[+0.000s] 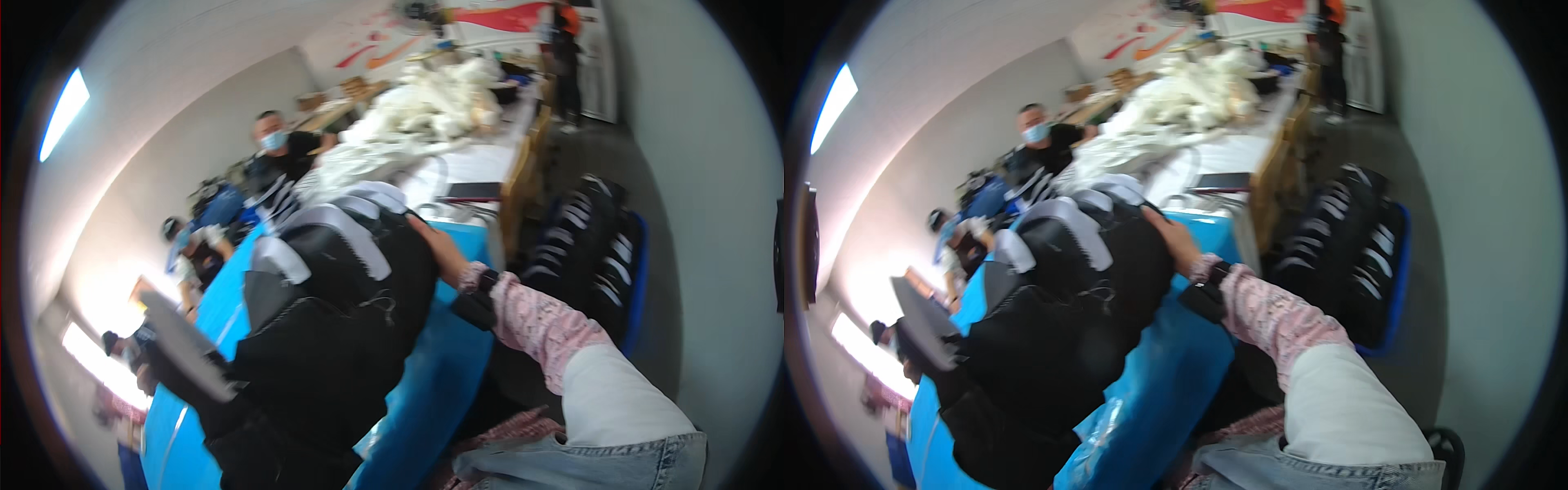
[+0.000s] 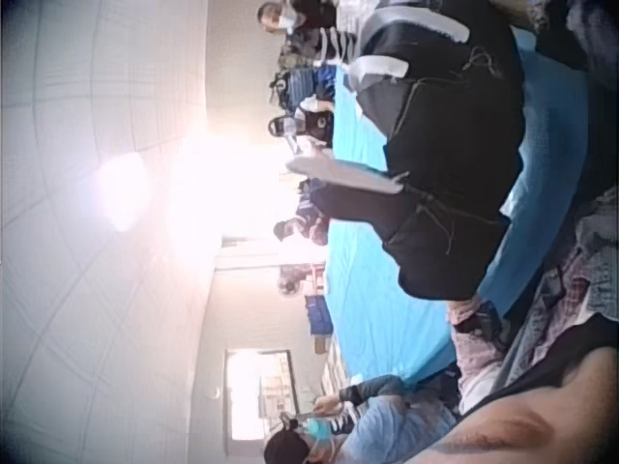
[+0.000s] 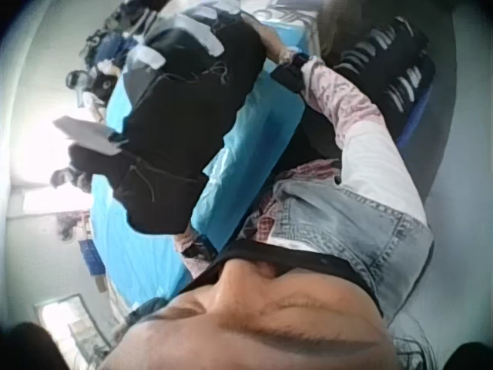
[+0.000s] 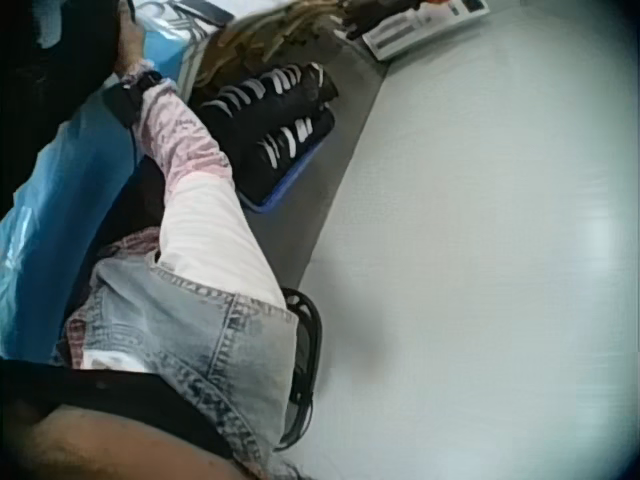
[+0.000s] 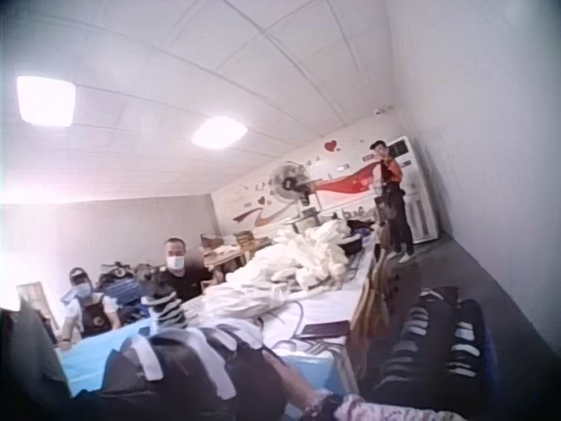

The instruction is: The person handles a black shoe upper, places it into a stack of similar uppers, and then gathers white foam shoe inserts from the table, stacking them together.

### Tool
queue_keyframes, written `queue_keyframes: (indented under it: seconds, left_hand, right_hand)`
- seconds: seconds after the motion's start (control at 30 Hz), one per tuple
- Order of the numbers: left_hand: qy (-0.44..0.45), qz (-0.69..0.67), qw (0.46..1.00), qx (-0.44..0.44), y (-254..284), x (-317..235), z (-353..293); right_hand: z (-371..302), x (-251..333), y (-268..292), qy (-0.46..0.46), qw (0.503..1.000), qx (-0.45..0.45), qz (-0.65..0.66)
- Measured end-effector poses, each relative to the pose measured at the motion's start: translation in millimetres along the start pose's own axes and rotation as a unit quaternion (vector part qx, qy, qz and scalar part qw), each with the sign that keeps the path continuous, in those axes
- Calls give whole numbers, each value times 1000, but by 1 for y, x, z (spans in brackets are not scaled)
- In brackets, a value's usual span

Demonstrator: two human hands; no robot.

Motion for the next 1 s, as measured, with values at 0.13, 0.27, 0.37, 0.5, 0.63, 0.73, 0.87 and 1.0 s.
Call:
queue_keyframes:
  seconds: [0.13,0.27,0.37,0.5,0.63,0.73,0.87,1.0]
  left_hand:
    - [-41,-8,999,7,0,-29,25]
    - [-36,-58,997,27,-43,-57,-4]
    - [11,-120,990,73,-86,-68,-56]
    - [112,-188,962,165,-138,-67,-126]
    - [209,-261,895,296,-206,-57,-207]
    - [255,-308,829,391,-255,-51,-255]
    - [285,-372,736,489,-318,-49,-304]
    - [312,-437,655,531,-375,-47,-342]
  right_hand:
    - [-24,37,20,61,995,-71,24]
    - [-76,102,69,149,983,-99,49]
    - [-119,153,138,218,964,-150,40]
    - [-188,216,181,255,944,-208,-9]
    - [-238,253,222,304,913,-269,-52]
    - [-253,281,261,343,884,-308,-79]
    - [-272,311,284,330,853,-385,-119]
    - [-268,329,320,342,828,-405,-185]
Point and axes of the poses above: each hand's wrist, its own z-axis towards the middle knuckle, its own y-axis out of the back of the hand, x = y × z, the point moved 4 cm from there along z, towards the middle knuckle, and after that the axes turned 12 degrees about -y, right-handed, at the moved point
